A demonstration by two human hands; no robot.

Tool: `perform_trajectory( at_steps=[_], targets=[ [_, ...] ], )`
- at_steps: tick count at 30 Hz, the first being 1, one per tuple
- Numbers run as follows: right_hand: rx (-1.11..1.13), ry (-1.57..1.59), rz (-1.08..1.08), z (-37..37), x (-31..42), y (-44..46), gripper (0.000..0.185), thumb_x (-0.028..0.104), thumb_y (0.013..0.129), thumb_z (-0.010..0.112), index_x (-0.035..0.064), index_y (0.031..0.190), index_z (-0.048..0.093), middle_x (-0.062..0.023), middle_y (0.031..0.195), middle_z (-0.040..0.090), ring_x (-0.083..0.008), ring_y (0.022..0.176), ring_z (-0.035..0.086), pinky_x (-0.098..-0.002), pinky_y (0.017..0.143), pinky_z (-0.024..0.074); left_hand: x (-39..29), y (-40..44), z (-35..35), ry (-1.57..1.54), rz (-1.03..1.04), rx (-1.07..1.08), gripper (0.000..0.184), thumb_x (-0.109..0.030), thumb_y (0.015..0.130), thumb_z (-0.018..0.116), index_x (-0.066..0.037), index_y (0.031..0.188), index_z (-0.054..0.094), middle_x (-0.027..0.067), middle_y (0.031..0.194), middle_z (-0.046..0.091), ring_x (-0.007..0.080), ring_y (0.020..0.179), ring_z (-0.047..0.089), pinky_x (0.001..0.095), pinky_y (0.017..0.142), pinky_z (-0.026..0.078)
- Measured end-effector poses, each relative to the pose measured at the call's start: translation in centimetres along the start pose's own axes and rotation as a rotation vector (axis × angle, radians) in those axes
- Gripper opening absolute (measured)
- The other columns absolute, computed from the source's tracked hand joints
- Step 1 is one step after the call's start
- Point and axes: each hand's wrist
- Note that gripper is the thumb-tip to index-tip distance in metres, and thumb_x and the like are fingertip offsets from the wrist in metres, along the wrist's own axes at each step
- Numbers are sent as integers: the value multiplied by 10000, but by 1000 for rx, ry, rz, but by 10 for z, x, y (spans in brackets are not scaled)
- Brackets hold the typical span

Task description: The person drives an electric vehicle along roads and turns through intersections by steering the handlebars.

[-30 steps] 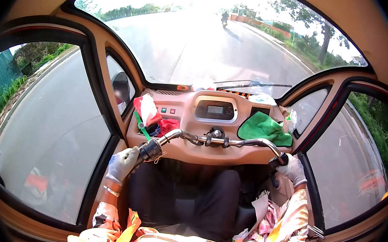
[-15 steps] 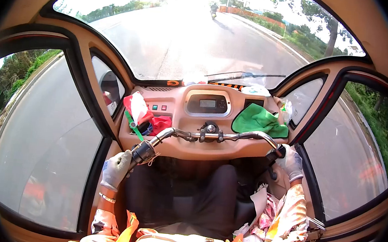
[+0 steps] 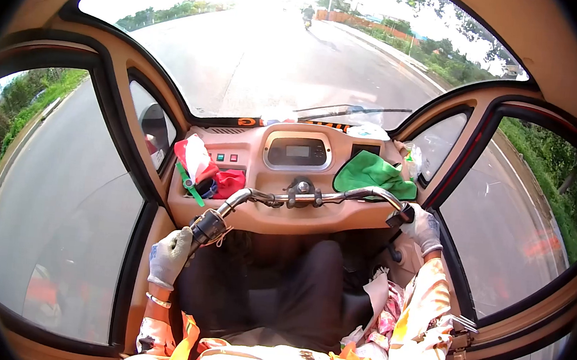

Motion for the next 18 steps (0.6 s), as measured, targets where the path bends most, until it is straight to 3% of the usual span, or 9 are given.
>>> perform_trajectory(
  at_steps=[1, 6, 11, 18],
  targets=[
    [13, 3, 22, -5, 9, -2, 506, 300, 766, 841, 172, 1238, 709, -172, 1109, 756, -379, 1050, 723, -450, 894, 580, 2, 0, 2, 15, 16, -12, 515, -513, 1047, 586, -35, 1011, 775, 37, 639, 685, 113, 535, 658, 281, 516, 500],
    [-8, 6, 12, -1, 3, -1, 523, 345, 761, 835, 169, 1236, 703, -180, 1072, 761, -383, 1016, 733, -447, 863, 587, -2, -3, 0, 88, 69, -30, 548, -551, 1047, 556, -52, 1043, 783, 34, 638, 695, 127, 564, 693, 297, 554, 525],
    [14, 27, -6, 7, -6, 7, 447, 362, 753, 845, 155, 1133, 733, -161, 1009, 765, -371, 949, 743, -434, 813, 591, 2, -2, 0, 117, 74, -28, 570, -591, 1044, 526, -85, 961, 775, 51, 639, 698, 186, 584, 712, 333, 589, 539],
    [-4, -16, 8, -3, 7, 3, 405, 381, 774, 830, 150, 1093, 734, -174, 1006, 759, -385, 950, 736, -441, 802, 589, -3, -4, -1, 136, 57, -18, 605, -622, 1039, 508, -84, 975, 778, 47, 636, 695, 185, 600, 714, 342, 615, 542]
  ],
)
Point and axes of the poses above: each hand's wrist, its own y-axis towards the middle knuckle, its own z-axis out of the palm, x = y × z
